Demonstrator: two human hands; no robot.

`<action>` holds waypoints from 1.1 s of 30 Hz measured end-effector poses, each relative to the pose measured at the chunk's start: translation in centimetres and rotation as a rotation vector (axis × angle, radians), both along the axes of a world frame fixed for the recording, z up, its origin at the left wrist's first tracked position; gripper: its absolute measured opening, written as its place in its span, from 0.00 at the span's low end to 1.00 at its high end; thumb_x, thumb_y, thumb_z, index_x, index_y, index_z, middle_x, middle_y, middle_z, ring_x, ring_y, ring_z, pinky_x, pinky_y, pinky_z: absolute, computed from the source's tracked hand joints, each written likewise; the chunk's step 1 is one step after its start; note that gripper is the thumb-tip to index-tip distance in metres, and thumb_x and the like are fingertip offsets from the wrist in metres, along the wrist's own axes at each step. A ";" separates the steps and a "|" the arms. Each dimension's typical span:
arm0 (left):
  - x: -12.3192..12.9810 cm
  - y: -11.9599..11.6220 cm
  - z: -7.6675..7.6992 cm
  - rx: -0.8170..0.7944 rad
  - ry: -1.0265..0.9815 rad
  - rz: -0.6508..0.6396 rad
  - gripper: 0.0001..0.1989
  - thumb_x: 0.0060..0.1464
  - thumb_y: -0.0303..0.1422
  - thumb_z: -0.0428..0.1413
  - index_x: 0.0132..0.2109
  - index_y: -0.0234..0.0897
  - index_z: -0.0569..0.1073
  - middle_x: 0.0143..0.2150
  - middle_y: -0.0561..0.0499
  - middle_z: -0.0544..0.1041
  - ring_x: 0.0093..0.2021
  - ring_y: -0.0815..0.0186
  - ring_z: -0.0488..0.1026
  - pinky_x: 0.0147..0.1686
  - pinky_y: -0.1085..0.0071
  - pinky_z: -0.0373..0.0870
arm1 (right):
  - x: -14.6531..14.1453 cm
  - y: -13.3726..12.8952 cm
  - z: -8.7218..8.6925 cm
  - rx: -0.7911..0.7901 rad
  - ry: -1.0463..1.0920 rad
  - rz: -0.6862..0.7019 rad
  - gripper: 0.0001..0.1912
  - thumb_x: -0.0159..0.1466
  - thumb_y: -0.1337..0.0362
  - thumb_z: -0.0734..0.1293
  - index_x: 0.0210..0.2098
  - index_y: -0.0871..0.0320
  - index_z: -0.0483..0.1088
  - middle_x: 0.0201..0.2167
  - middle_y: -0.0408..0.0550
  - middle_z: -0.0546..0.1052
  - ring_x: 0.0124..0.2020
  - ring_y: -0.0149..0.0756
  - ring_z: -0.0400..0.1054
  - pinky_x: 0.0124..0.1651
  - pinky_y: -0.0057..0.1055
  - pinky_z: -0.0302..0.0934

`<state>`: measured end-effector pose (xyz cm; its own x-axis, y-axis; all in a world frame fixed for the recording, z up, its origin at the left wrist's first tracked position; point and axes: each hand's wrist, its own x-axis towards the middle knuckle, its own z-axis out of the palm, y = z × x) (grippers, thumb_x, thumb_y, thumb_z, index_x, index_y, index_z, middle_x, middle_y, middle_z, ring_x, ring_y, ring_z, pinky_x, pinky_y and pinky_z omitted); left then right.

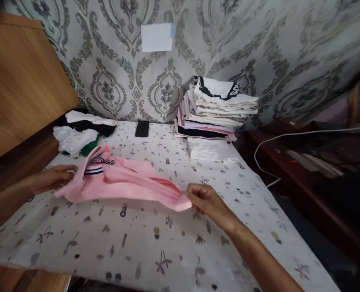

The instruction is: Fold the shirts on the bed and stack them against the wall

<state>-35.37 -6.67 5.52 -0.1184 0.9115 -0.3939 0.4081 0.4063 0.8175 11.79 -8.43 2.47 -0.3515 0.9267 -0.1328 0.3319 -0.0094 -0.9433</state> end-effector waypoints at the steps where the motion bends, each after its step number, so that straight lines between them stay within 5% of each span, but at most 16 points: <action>1: -0.6 -0.5 -0.4 -0.088 0.055 -0.051 0.19 0.39 0.42 0.61 0.39 0.39 0.70 0.25 0.52 0.76 0.24 0.62 0.72 0.22 0.71 0.64 | 1.5 -0.3 -0.1 -0.058 -0.047 0.059 0.21 0.60 0.48 0.68 0.21 0.56 0.63 0.17 0.38 0.61 0.19 0.27 0.53 0.22 0.26 0.48; 4: -0.9 -0.6 -1.2 0.007 0.277 -0.113 0.17 0.47 0.44 0.55 0.42 0.40 0.67 0.25 0.55 0.74 0.25 0.62 0.71 0.22 0.72 0.62 | 4.8 0.3 -1.3 0.022 -0.281 0.000 0.17 0.60 0.48 0.67 0.28 0.56 0.70 0.22 0.43 0.71 0.23 0.33 0.62 0.27 0.30 0.58; 7: 1.4 0.4 -1.1 0.278 0.562 -0.185 0.16 0.52 0.42 0.49 0.44 0.40 0.69 0.31 0.52 0.75 0.31 0.60 0.72 0.29 0.68 0.66 | 7.4 4.2 -3.0 0.412 -0.615 -0.292 0.17 0.63 0.49 0.63 0.39 0.55 0.75 0.36 0.53 0.79 0.32 0.43 0.71 0.38 0.40 0.66; 10: 5.0 0.7 -0.9 0.471 0.750 -0.366 0.17 0.58 0.42 0.46 0.47 0.40 0.72 0.37 0.49 0.76 0.38 0.58 0.73 0.39 0.65 0.67 | 9.6 9.6 -4.9 0.713 -0.812 -0.277 0.21 0.66 0.54 0.60 0.53 0.56 0.73 0.55 0.61 0.74 0.56 0.55 0.68 0.56 0.50 0.63; 13: 7.4 -0.2 -1.2 0.483 0.730 -0.657 0.18 0.60 0.45 0.48 0.49 0.42 0.74 0.45 0.46 0.77 0.46 0.56 0.73 0.43 0.65 0.67 | 11.0 13.6 -6.6 0.634 -0.921 -0.221 0.25 0.67 0.58 0.58 0.57 0.62 0.70 0.60 0.64 0.71 0.63 0.55 0.63 0.63 0.51 0.59; 15: 7.4 -1.0 -1.3 0.385 0.763 -0.720 0.18 0.55 0.43 0.52 0.50 0.43 0.74 0.47 0.46 0.76 0.46 0.55 0.73 0.40 0.66 0.68 | 11.2 14.5 -7.2 0.587 -0.950 -0.231 0.26 0.67 0.59 0.57 0.58 0.66 0.69 0.60 0.66 0.70 0.64 0.54 0.62 0.64 0.49 0.58; 20: 3.6 -2.5 -0.5 0.250 0.778 -0.518 0.22 0.50 0.46 0.55 0.50 0.43 0.72 0.46 0.48 0.76 0.45 0.53 0.73 0.40 0.65 0.68 | 6.2 11.2 -6.2 0.722 -0.873 -0.343 0.22 0.68 0.59 0.55 0.53 0.62 0.72 0.55 0.63 0.73 0.59 0.54 0.65 0.62 0.51 0.58; 25: 1.4 -3.8 -1.1 0.078 0.743 -0.226 0.36 0.47 0.61 0.53 0.55 0.40 0.66 0.45 0.46 0.76 0.42 0.52 0.75 0.37 0.64 0.68 | -3.3 4.0 -3.5 0.722 -0.719 0.050 0.18 0.68 0.54 0.61 0.52 0.55 0.70 0.48 0.54 0.74 0.47 0.46 0.70 0.44 0.38 0.66; 29: 2.4 -4.8 -2.3 0.072 0.786 -0.242 0.30 0.51 0.59 0.51 0.49 0.41 0.69 0.39 0.48 0.74 0.39 0.54 0.73 0.34 0.65 0.65 | -6.8 1.9 -2.9 0.695 -0.938 0.107 0.12 0.67 0.62 0.61 0.47 0.57 0.71 0.42 0.55 0.75 0.42 0.45 0.68 0.34 0.33 0.59; 33: 3.6 -5.3 -3.0 0.229 0.888 -0.355 0.14 0.53 0.47 0.50 0.34 0.41 0.67 0.33 0.49 0.71 0.38 0.55 0.70 0.34 0.65 0.61 | -6.4 3.2 -3.2 0.602 -0.954 0.043 0.13 0.70 0.68 0.55 0.38 0.58 0.71 0.39 0.55 0.76 0.41 0.43 0.69 0.33 0.33 0.55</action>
